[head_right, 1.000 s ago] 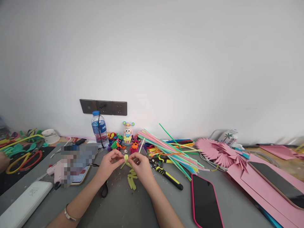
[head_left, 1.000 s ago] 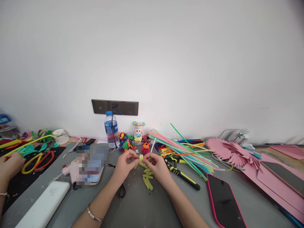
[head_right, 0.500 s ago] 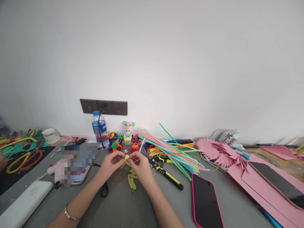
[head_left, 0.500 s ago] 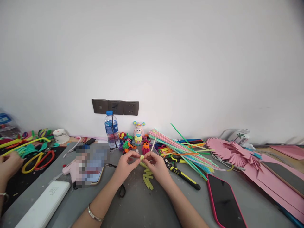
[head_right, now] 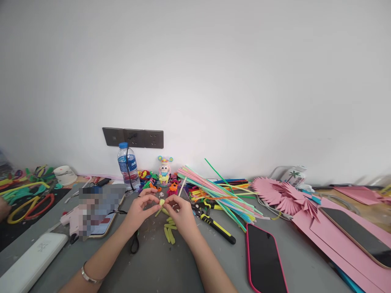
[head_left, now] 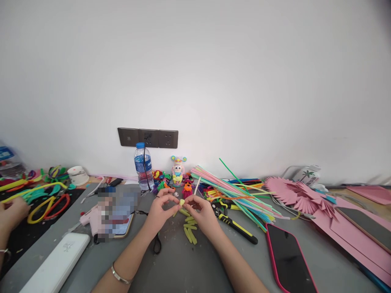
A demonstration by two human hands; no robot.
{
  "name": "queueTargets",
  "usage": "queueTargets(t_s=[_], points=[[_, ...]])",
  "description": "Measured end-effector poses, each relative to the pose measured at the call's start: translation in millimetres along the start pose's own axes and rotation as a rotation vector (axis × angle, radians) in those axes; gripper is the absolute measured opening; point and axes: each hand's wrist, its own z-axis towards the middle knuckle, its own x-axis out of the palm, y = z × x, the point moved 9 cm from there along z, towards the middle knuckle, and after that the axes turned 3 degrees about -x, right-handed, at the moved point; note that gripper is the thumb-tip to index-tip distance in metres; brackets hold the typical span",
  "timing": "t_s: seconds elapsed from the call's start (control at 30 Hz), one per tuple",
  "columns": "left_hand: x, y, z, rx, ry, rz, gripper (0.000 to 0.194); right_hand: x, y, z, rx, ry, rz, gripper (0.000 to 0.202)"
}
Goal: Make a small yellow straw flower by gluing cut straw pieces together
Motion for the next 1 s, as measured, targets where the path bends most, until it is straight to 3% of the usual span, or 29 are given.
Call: queueTargets(t_s=[0.33, 0.57, 1.0], points=[[2.4, 0, -1, -0.005, -0.006, 0.027, 0.01, 3, -4, 0, 0.028, 0.028, 0.069, 0.015], [-2.0, -4, -2, 0.031, -0.07, 0.064, 0.007, 10, -1, -1, 0.043, 0.081, 0.23, 0.028], [4.9, -7, -3, 0.024, 0.009, 0.052, 0.011, 10, -10, -1, 0.079, 0.089, 0.268, 0.028]])
